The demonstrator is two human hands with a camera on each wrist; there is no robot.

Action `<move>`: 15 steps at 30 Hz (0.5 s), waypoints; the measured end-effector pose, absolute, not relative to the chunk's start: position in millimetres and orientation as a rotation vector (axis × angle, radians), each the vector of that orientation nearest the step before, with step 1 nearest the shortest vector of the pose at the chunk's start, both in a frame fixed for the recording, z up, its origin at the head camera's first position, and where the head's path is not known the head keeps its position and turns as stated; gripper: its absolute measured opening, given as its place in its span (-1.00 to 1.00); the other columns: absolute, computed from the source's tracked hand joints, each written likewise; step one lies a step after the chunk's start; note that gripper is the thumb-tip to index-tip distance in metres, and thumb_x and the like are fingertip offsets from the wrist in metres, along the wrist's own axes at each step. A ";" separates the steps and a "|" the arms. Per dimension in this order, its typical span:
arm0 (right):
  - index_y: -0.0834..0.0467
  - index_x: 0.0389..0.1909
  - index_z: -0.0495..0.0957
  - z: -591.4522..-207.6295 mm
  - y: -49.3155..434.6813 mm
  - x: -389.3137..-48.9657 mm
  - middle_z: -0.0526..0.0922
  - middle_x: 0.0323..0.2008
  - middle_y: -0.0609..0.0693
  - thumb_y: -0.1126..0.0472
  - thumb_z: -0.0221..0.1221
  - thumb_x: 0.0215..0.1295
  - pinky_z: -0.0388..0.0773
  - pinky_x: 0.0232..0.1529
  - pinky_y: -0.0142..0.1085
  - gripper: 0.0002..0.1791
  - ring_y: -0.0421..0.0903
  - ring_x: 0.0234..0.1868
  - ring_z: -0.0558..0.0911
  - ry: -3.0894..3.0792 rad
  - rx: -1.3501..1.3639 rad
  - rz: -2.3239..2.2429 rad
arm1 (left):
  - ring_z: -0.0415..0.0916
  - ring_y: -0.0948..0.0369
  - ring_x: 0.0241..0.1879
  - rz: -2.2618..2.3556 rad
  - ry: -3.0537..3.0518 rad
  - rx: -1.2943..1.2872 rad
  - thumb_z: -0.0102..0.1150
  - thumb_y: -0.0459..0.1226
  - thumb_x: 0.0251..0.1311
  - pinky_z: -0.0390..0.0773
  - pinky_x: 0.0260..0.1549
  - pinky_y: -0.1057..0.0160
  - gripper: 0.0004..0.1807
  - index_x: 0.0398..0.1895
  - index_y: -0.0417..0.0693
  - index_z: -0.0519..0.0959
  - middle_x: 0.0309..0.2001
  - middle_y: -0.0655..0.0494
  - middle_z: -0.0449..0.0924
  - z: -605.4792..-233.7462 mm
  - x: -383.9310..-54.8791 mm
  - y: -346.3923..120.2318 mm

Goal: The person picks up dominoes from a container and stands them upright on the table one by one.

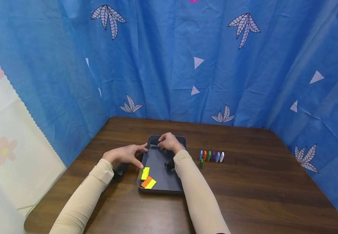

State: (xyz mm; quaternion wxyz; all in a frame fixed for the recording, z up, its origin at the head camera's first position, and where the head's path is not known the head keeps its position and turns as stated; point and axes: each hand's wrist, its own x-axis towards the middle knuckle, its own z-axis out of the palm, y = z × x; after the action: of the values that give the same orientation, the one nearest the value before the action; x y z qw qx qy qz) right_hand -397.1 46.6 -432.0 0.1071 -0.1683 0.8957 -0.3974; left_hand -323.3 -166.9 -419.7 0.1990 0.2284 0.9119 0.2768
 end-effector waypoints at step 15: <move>0.18 -0.21 0.53 -409.4 61.0 -386.7 0.59 -0.36 0.05 0.24 0.15 0.14 0.50 -0.11 -0.07 -0.80 0.02 -0.27 0.58 2.563 -0.603 -1.384 | 0.11 0.11 0.29 0.772 2.555 0.648 0.36 0.05 -0.25 0.23 0.19 0.05 -0.06 0.28 0.01 0.21 0.41 0.19 -0.15 -421.1 -321.8 -165.4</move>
State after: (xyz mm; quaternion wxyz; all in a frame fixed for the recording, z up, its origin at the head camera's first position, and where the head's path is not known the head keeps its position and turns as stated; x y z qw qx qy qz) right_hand -386.7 61.0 -409.4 0.0833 -0.2021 0.8587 -0.4635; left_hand -321.8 -165.4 -421.1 0.1962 0.2314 0.9122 0.2755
